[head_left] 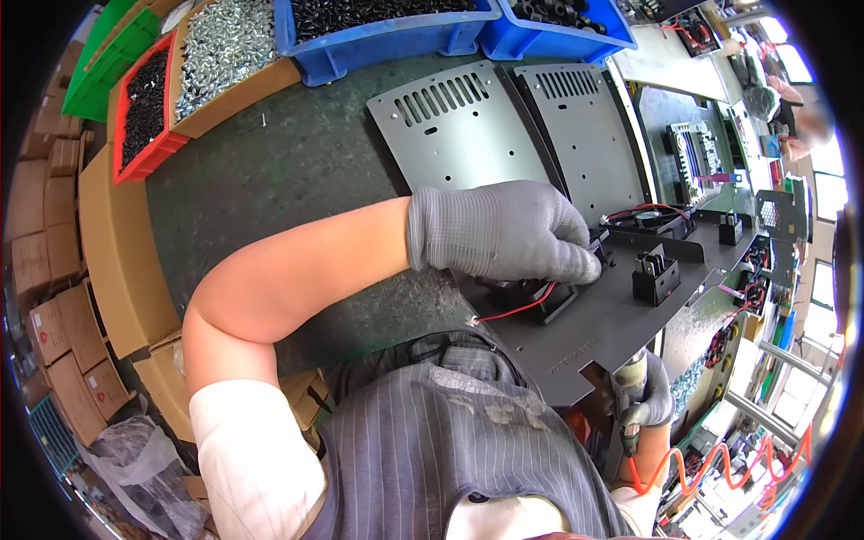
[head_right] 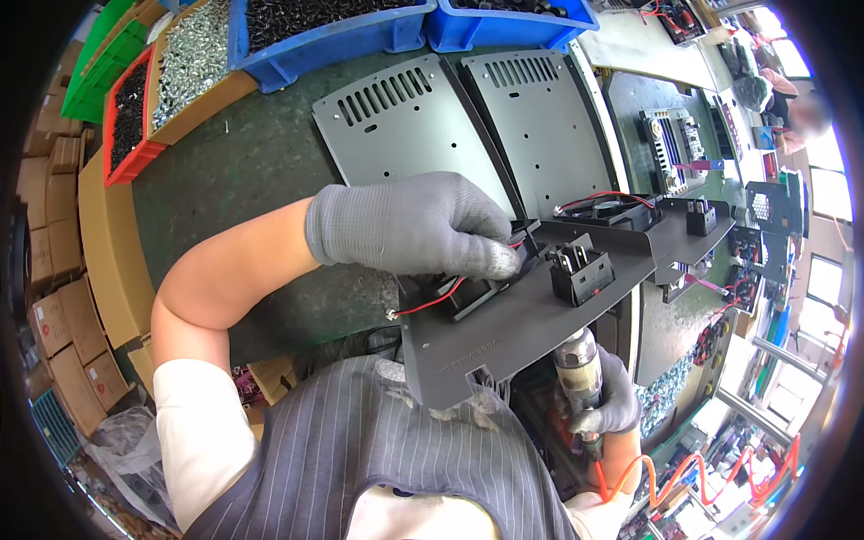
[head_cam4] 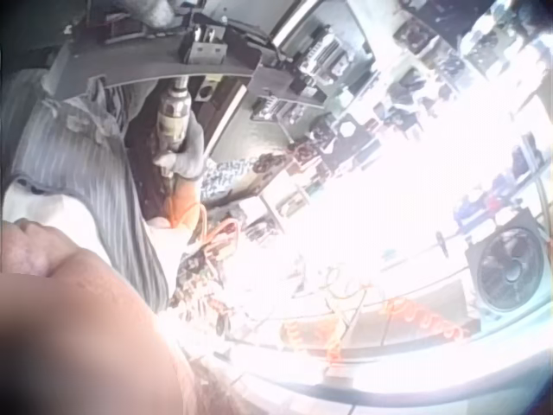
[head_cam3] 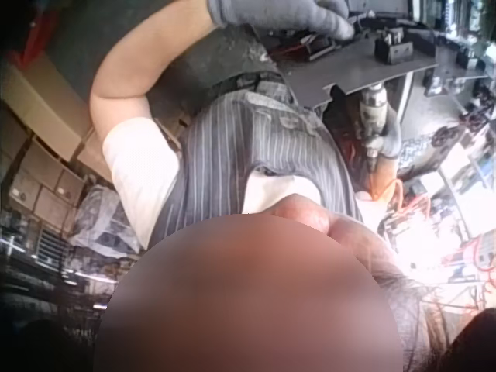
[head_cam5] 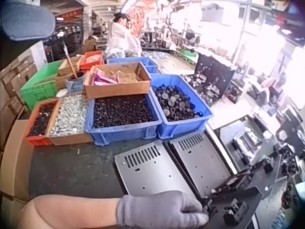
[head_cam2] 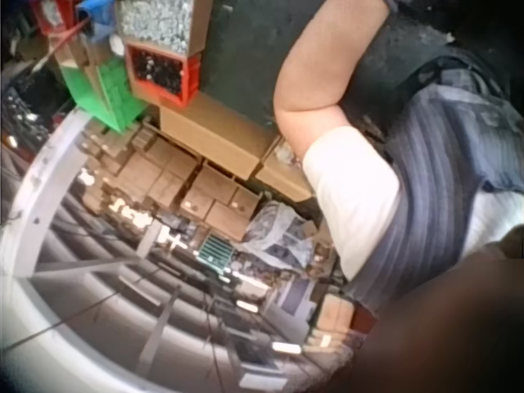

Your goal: The recorder is seen assembling a metal chassis by attaching rubber feet and a cooling fan using a power screwdriver.

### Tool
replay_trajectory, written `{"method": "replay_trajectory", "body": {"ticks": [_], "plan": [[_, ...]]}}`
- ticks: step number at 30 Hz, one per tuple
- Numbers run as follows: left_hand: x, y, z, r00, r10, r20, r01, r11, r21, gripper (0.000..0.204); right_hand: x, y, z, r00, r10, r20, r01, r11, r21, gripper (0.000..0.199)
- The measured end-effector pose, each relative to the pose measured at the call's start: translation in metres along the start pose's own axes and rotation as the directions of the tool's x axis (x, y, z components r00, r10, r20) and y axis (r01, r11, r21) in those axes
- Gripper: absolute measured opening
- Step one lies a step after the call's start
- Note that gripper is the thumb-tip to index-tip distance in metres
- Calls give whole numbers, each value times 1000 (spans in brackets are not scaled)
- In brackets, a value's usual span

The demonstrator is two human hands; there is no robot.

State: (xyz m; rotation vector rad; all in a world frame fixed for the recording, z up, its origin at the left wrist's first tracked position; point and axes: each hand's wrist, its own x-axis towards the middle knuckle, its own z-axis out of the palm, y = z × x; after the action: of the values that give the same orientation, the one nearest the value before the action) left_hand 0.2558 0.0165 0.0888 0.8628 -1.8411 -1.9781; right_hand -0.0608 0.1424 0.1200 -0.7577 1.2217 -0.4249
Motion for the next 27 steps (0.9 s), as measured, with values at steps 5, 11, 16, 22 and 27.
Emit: {"method": "replay_trajectory", "body": {"ticks": [5, 11, 16, 22, 27], "plan": [[0, 5, -2, 987, -148, 68, 152, 987, -59, 38, 6, -10, -2, 999, 5, 31, 1, 979, -204, 89], [-4, 8, 3, 991, -134, 3, 134, 990, -48, 38, 7, -11, -2, 999, -37, 32, 44, 956, -290, 91], [-14, 5, -4, 980, 35, -194, 8, 977, 215, 34, 1, 4, -6, 994, -86, 60, 97, 971, -219, 90], [-51, -31, -9, 689, -155, -709, -95, 949, -300, 30, 7, 48, 3, 987, -75, 142, 106, 967, -231, 87], [-95, -71, 19, 820, -295, -490, -437, 230, -870, 31, 25, 67, 27, 932, -21, 361, 153, 927, -341, 90]]}}
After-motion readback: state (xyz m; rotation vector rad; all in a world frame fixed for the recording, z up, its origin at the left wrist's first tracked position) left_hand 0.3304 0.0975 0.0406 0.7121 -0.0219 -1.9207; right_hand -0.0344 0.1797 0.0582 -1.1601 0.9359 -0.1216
